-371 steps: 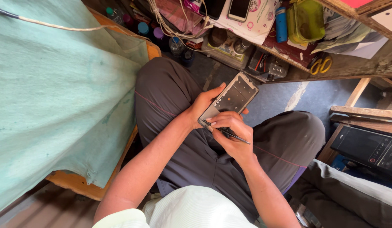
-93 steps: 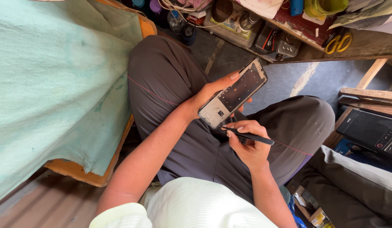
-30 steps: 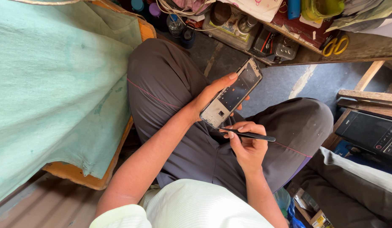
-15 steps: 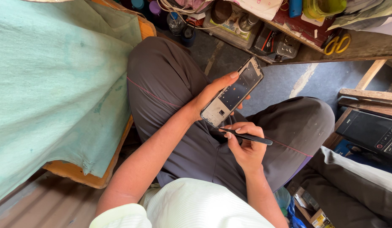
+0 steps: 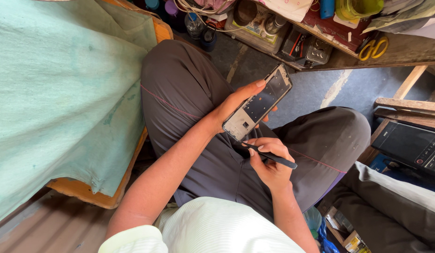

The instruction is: The person disassembles a mobile phone by removing screws and prying open the casing. They use a screwdriver and a metal prying tool to separate the back cover from the frame, exposing the internal components.

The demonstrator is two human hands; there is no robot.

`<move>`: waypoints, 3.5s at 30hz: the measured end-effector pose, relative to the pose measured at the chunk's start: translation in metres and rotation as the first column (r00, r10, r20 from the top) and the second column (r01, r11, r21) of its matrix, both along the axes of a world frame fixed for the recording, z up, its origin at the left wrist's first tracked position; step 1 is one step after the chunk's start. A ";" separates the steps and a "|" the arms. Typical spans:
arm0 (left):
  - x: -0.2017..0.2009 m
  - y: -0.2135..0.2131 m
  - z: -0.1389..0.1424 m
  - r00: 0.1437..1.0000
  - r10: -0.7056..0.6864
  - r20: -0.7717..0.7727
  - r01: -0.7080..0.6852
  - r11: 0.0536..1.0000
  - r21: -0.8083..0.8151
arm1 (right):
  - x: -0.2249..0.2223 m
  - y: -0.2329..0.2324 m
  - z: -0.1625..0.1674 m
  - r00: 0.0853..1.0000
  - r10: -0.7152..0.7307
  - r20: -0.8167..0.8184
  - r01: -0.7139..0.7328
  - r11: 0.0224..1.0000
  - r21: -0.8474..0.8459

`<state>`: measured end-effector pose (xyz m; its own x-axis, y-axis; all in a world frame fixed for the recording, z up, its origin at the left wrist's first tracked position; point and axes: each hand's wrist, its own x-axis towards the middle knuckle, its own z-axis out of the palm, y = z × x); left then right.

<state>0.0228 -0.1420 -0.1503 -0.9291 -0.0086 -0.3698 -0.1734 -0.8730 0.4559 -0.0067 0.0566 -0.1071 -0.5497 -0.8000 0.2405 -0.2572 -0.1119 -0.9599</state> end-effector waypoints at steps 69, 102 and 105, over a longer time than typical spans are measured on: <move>0.004 -0.009 0.009 0.989 0.031 -0.146 0.002 0.975 0.222 | 0.002 0.005 -0.013 0.840 -0.041 0.541 0.084 0.995 -0.056; 0.001 -0.007 0.008 0.997 0.027 -0.069 -0.015 0.985 0.173 | -0.005 -0.008 0.047 0.666 0.073 0.742 0.216 0.933 -0.286; -0.002 -0.002 0.006 0.998 0.005 -0.060 0.002 0.992 0.126 | 0.010 0.013 0.075 0.567 0.317 0.760 -0.207 0.948 -0.241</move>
